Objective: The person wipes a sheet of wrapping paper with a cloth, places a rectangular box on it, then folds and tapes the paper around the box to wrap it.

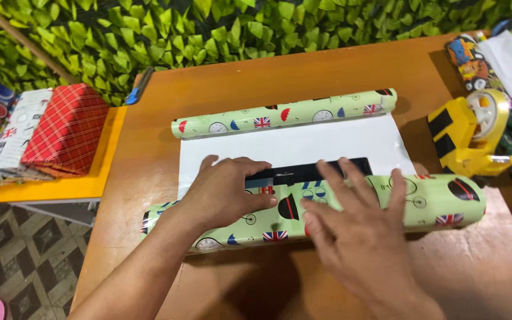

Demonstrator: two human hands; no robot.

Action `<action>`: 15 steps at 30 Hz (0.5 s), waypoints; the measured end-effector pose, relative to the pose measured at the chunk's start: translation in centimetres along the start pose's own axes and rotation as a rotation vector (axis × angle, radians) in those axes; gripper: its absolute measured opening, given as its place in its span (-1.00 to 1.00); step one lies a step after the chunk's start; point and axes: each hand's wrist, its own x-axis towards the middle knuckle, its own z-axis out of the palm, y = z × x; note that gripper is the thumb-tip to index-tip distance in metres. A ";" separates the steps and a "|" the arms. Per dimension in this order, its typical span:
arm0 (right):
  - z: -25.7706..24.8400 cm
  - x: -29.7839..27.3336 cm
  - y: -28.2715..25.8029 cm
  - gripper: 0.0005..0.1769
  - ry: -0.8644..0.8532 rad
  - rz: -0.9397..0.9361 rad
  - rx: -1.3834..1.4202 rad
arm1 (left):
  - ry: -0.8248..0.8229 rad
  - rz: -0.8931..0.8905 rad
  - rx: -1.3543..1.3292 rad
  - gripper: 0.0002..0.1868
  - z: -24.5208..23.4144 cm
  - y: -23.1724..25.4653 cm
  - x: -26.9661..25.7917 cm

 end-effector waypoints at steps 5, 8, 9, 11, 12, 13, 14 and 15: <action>-2.5 -1.2 4.3 -0.75 0.032 0.425 0.008 | 0.095 0.239 -0.064 -0.36 0.3 0.9 0.7; -3.8 -1.4 6.4 -0.71 0.046 0.184 0.011 | 0.166 0.353 -0.094 -0.58 1.1 3.0 1.5; -4.0 -1.2 6.8 -0.72 0.032 0.104 -0.004 | 0.190 0.392 -0.078 -0.60 1.4 3.9 1.8; -4.1 -0.8 7.3 -0.73 0.003 -0.064 -0.030 | 0.243 0.461 -0.043 -0.64 2.4 5.7 1.9; -4.3 -0.7 7.8 -0.73 0.015 -0.095 -0.031 | 0.247 0.459 -0.047 -0.65 2.8 6.6 2.1; -4.4 -0.6 8.3 -0.73 0.028 -0.126 -0.032 | 0.250 0.457 -0.051 -0.65 3.3 7.5 2.3; -4.6 -0.5 9.1 -0.72 0.041 -0.157 -0.030 | 0.254 0.453 -0.054 -0.66 3.6 8.3 2.5; -5.0 -0.5 10.1 -0.73 0.050 -0.121 0.028 | 0.278 0.447 -0.076 -0.67 4.0 9.4 2.8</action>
